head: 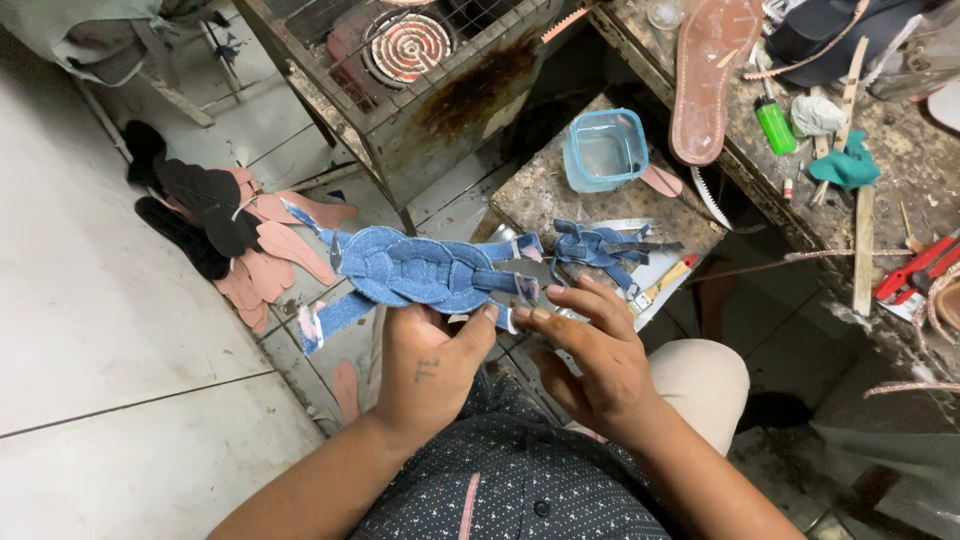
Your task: The person sits and assembles a sandal: they align blue woven straps onto a pink insole, press the sole and straps together, and adjust the strap ends. They then dip a brush in a water container, apply liquid to a small metal strip, and trim or smooth the strip with a blade.
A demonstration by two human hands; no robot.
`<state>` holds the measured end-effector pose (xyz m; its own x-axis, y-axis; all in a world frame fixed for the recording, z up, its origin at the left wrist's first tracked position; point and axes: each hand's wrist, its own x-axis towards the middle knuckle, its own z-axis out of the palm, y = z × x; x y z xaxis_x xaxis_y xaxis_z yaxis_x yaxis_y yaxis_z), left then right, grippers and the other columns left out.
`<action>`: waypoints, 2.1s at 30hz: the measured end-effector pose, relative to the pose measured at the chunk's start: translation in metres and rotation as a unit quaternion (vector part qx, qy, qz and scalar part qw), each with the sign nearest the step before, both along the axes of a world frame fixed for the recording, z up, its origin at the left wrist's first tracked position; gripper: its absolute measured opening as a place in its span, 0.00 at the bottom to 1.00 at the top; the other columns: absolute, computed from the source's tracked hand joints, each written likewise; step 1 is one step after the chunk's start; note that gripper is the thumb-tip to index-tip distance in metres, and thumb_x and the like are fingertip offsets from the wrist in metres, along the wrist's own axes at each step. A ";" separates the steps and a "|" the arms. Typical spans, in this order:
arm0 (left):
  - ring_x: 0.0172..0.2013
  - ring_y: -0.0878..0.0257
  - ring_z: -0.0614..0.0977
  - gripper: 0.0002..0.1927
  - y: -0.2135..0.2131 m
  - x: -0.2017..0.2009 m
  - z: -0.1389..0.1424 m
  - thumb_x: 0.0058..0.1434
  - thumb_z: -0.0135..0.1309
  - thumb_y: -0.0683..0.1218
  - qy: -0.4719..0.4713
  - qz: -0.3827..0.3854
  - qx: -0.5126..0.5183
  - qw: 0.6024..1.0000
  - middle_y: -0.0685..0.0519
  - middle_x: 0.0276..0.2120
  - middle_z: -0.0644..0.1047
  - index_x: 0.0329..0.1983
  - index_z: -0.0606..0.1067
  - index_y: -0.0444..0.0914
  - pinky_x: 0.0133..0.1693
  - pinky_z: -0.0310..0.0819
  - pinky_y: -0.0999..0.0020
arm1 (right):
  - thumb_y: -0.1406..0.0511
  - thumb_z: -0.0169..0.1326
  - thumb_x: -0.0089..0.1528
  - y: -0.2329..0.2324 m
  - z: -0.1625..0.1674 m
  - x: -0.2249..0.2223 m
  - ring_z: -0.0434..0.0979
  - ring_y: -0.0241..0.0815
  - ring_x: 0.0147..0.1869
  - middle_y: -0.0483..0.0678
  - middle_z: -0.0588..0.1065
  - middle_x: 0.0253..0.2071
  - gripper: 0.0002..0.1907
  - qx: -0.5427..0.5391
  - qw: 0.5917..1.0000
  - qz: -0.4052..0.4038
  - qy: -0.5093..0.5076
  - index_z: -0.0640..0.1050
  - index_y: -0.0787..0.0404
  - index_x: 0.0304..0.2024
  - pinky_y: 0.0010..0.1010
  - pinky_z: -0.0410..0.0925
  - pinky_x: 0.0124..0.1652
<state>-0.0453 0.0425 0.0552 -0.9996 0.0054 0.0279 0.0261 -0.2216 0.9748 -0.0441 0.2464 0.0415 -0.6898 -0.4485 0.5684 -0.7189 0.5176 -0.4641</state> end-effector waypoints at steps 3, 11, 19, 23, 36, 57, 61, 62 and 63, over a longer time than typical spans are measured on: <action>0.38 0.68 0.80 0.06 -0.001 0.004 0.004 0.62 0.56 0.35 0.001 -0.012 -0.032 0.999 0.53 0.38 0.81 0.43 0.78 0.31 0.43 0.77 0.70 | 0.73 0.63 0.57 0.001 0.001 0.000 0.73 0.50 0.65 0.44 0.80 0.53 0.26 -0.022 1.000 0.004 -0.013 0.72 0.63 0.57 0.52 0.62 0.69; 0.36 0.69 0.79 0.05 0.003 0.006 0.011 0.62 0.56 0.36 -0.011 -0.002 -0.052 0.999 0.54 0.35 0.81 0.41 0.78 0.31 0.40 0.76 0.70 | 0.70 0.64 0.57 0.002 0.009 0.007 0.74 0.52 0.67 0.46 0.80 0.54 0.24 -0.017 1.000 0.010 0.019 0.74 0.62 0.56 0.50 0.63 0.67; 0.35 0.69 0.79 0.06 0.007 0.008 0.008 0.61 0.58 0.37 -0.049 -0.003 -0.064 0.997 0.54 0.35 0.81 0.40 0.79 0.31 0.40 0.76 0.70 | 0.69 0.64 0.58 0.008 0.015 0.015 0.75 0.51 0.64 0.45 0.80 0.53 0.22 0.025 0.998 0.000 0.064 0.76 0.60 0.54 0.51 0.62 0.66; 0.37 0.69 0.80 0.07 0.009 0.009 0.006 0.61 0.58 0.37 -0.047 -0.016 -0.028 0.998 0.54 0.36 0.81 0.41 0.78 0.31 0.42 0.77 0.70 | 0.70 0.64 0.57 0.010 0.013 0.017 0.75 0.50 0.63 0.45 0.80 0.53 0.21 0.024 0.997 0.008 0.076 0.76 0.59 0.53 0.51 0.62 0.66; 0.35 0.69 0.79 0.05 0.013 0.006 0.000 0.60 0.57 0.36 -0.060 -0.002 -0.065 0.996 0.53 0.34 0.81 0.40 0.79 0.32 0.40 0.76 0.70 | 0.69 0.64 0.58 0.020 0.003 0.024 0.74 0.48 0.65 0.43 0.80 0.54 0.21 0.038 0.998 0.036 0.042 0.77 0.56 0.54 0.51 0.60 0.68; 0.34 0.65 0.76 0.05 0.024 0.004 0.012 0.65 0.56 0.34 -0.079 -0.070 0.017 0.994 0.50 0.36 0.78 0.43 0.77 0.27 0.39 0.75 0.68 | 0.67 0.51 0.68 0.044 -0.030 0.027 0.69 0.52 0.78 0.51 0.58 0.78 0.40 -0.284 0.913 0.039 -0.292 0.49 0.59 0.78 0.47 0.61 0.72; 0.41 0.69 0.78 0.19 0.029 -0.001 0.015 0.57 0.55 0.36 -0.075 -0.144 -0.019 0.987 0.56 0.40 0.77 0.52 0.71 0.36 0.46 0.74 0.71 | 0.72 0.58 0.62 0.066 -0.006 0.008 0.63 0.51 0.78 0.51 0.52 0.81 0.48 -0.228 0.959 -0.042 -0.165 0.49 0.56 0.79 0.45 0.59 0.74; 0.42 0.68 0.78 0.16 0.031 -0.001 0.015 0.58 0.56 0.37 -0.042 -0.182 -0.071 0.980 0.54 0.40 0.78 0.50 0.73 0.35 0.47 0.74 0.70 | 0.72 0.60 0.62 0.071 0.002 0.006 0.67 0.49 0.75 0.52 0.50 0.81 0.49 -0.245 0.950 -0.021 -0.195 0.48 0.56 0.79 0.43 0.62 0.71; 0.43 0.66 0.79 0.14 0.037 -0.001 0.013 0.59 0.56 0.38 -0.005 -0.222 -0.121 0.968 0.53 0.41 0.78 0.48 0.75 0.33 0.48 0.74 0.68 | 0.73 0.62 0.61 0.078 0.009 0.004 0.71 0.47 0.72 0.53 0.47 0.81 0.51 -0.261 0.940 -0.002 -0.221 0.48 0.56 0.79 0.41 0.66 0.69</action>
